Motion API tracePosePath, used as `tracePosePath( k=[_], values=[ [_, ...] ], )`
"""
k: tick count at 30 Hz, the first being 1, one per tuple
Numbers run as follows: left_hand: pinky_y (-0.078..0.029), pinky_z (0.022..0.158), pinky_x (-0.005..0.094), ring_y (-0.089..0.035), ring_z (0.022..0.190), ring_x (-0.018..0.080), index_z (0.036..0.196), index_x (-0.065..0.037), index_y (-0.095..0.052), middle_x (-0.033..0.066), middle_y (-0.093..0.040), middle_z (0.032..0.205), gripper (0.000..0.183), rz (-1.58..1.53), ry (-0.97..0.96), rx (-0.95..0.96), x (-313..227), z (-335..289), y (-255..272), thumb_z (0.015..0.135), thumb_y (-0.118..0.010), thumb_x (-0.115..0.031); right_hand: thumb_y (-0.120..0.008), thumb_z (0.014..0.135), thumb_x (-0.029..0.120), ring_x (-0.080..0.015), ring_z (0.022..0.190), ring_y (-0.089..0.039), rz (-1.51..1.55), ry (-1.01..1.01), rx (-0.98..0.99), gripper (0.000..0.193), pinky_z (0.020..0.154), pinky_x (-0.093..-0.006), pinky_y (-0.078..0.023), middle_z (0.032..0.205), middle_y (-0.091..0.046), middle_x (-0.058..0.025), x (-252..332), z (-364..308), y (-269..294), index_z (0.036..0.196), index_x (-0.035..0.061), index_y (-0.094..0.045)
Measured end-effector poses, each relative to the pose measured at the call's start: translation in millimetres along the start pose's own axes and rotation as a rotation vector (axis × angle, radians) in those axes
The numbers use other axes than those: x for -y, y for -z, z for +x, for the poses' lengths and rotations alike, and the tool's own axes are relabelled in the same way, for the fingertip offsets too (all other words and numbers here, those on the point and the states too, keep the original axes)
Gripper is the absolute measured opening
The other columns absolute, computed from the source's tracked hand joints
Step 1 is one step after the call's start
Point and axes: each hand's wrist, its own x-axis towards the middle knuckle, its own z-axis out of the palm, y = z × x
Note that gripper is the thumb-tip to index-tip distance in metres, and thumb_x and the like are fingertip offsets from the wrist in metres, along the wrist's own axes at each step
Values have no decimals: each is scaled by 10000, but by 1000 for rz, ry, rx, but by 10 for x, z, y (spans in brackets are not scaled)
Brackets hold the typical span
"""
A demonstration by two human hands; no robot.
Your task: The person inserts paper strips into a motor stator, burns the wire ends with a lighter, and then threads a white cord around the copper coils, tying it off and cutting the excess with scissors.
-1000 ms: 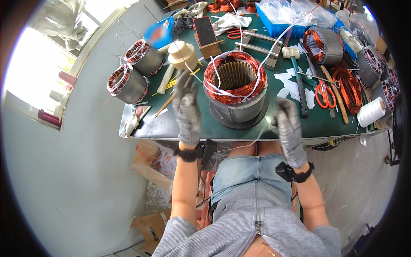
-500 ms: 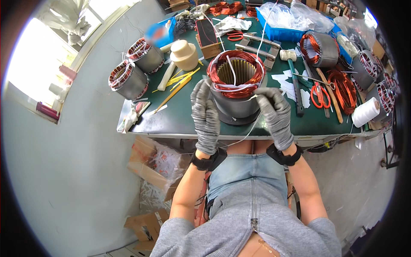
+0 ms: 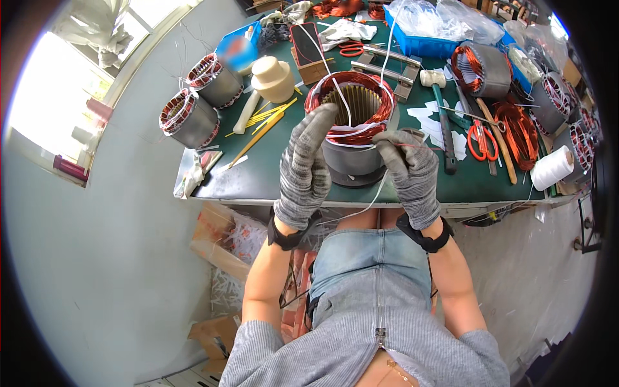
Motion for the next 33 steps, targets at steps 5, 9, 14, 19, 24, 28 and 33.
tracePosePath(
  k=[5,9,14,19,24,28,33],
  values=[
    [-316,1006,379,-436,1158,227,1220,-13,-392,136,-436,1253,302,-131,138,-262,148,-8,-74,931,-328,-72,-624,738,40,-153,689,-565,3,114,-5,101,615,-256,-446,746,-607,-61,13,48,-181,837,58,-636],
    [-293,1024,361,-400,1192,232,1275,-10,-343,137,-416,1270,352,-268,374,-213,180,-356,-251,932,-342,-92,-626,727,41,-187,710,-577,85,72,-5,118,638,-277,-459,760,-611,-64,-54,-12,-305,844,54,-631],
    [-338,973,381,-447,1124,275,1199,-3,-412,177,-447,1212,304,223,96,-63,110,-117,-219,911,-388,-97,-652,704,64,-167,758,-575,-77,78,68,180,625,-270,-469,813,-619,-57,48,-2,-19,883,52,-631],
    [-378,935,414,-455,1109,307,1149,-33,-449,174,-465,1171,296,110,-102,-105,130,-108,-473,856,-472,-63,-657,727,92,-145,733,-575,103,95,11,194,619,-262,-472,806,-617,-64,-31,-9,-318,916,59,-630],
    [-387,933,433,-483,1097,336,1174,-34,-436,167,-497,1149,413,59,-234,-53,145,-3,-444,796,-580,-119,-626,760,101,-242,737,-599,147,-1,-1,143,647,-310,-474,802,-609,-93,-31,-22,-302,899,80,-599],
    [-269,996,484,-551,952,280,1144,-17,-482,133,-574,1020,365,247,-213,318,-7,302,-427,812,-484,-169,-582,810,129,-127,637,-548,280,-34,-85,126,595,-250,-451,732,-576,-38,-151,-75,-25,916,60,-577],
    [-209,1024,481,-544,815,288,1020,-12,-550,113,-574,824,266,174,-12,285,38,240,-417,789,-462,-111,-578,836,170,-23,658,-478,490,-409,-10,146,587,-170,-404,730,-554,20,-384,205,382,905,41,-583]
  ],
)
